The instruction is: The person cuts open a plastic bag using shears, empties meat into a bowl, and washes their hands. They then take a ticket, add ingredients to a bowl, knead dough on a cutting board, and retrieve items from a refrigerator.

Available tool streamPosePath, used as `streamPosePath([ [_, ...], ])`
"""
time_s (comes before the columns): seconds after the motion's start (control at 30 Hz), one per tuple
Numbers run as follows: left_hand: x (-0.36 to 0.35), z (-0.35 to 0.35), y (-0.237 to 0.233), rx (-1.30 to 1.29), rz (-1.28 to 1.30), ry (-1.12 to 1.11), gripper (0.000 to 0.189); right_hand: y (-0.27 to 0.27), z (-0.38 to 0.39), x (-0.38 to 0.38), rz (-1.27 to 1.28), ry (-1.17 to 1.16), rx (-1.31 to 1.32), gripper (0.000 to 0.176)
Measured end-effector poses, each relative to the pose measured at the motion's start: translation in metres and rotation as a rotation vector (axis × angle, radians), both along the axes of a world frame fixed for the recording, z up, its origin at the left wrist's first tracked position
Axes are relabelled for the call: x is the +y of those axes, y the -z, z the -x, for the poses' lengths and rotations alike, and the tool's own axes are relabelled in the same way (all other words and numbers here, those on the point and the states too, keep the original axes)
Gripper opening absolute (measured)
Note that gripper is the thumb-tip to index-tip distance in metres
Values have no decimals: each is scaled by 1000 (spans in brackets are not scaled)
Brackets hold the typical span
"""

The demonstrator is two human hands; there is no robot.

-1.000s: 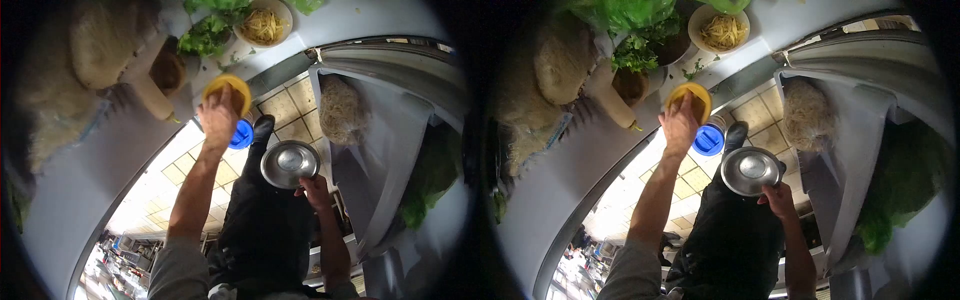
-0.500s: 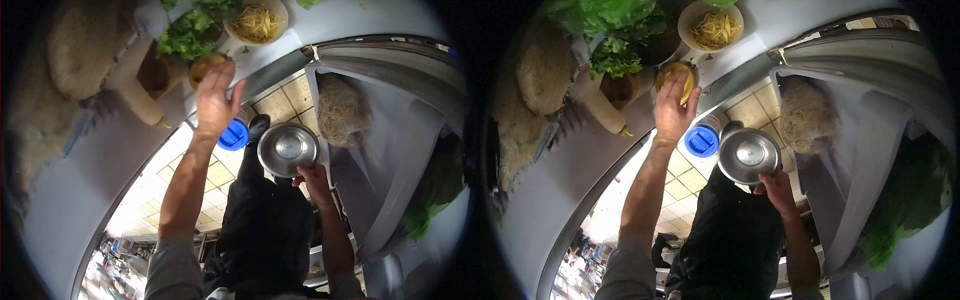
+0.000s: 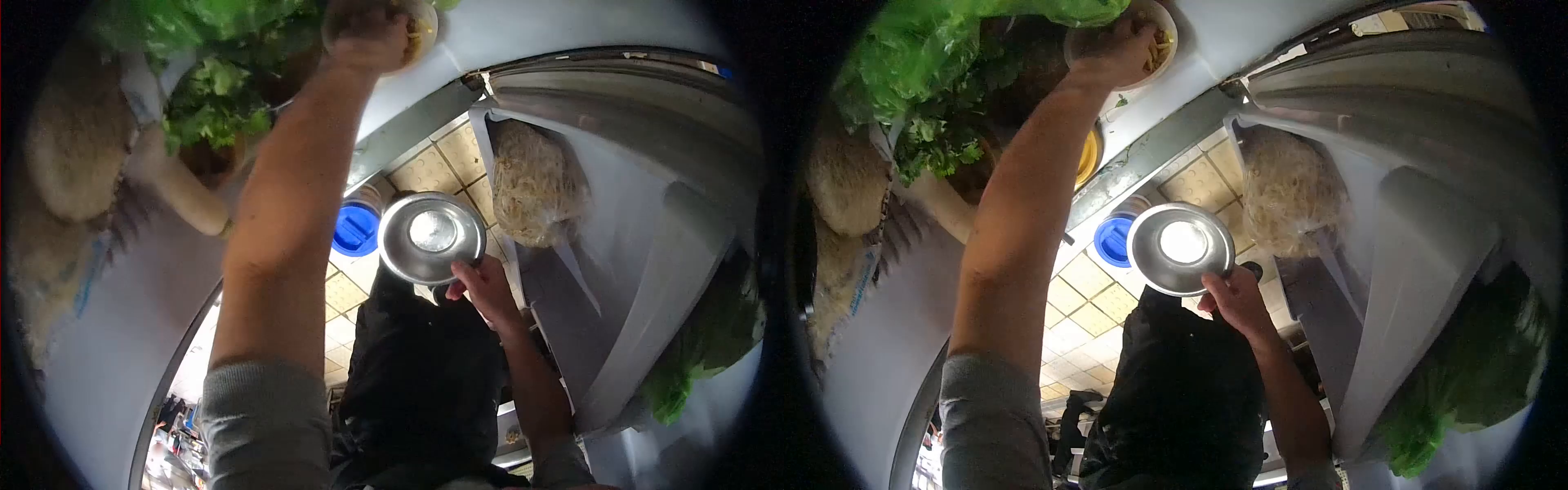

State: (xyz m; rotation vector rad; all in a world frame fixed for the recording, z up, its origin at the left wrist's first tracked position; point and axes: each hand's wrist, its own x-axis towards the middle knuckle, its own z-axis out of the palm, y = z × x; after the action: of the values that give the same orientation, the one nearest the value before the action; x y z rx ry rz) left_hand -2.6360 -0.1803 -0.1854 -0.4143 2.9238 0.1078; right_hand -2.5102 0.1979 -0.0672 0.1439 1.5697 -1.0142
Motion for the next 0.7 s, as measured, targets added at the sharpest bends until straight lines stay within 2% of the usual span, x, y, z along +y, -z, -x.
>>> streamPosePath([
  [0.23, 12, 7, -26, -81, -162, -177, 61, -1, 8, -32, 0, 129, 12, 25],
  [0.3, -4, 13, -7, -150, -269, -94, 57, 3, 11, -35, 13, 140, 37, 25],
  [0.37, -4, 7, -7, -96, -221, -64, 54, 8, 8, -34, 38, 153, -1, 27],
  [0.43, -7, 2, -34, -42, -160, -32, 51, 13, 8, -34, 52, 137, -12, 29],
  [0.47, -6, -3, -60, 1, -198, -101, 48, 14, 8, -37, 50, 135, 12, 30],
  [0.53, -6, -3, -78, 46, -225, -168, 46, 17, 8, -39, 65, 123, 35, 31],
  [0.63, -16, 4, -74, 78, -401, -340, 47, 19, 6, -47, 107, 154, 43, 31],
  [0.7, -24, -6, -62, 140, -888, -196, 39, 19, 9, -53, 100, 147, 43, 32],
])
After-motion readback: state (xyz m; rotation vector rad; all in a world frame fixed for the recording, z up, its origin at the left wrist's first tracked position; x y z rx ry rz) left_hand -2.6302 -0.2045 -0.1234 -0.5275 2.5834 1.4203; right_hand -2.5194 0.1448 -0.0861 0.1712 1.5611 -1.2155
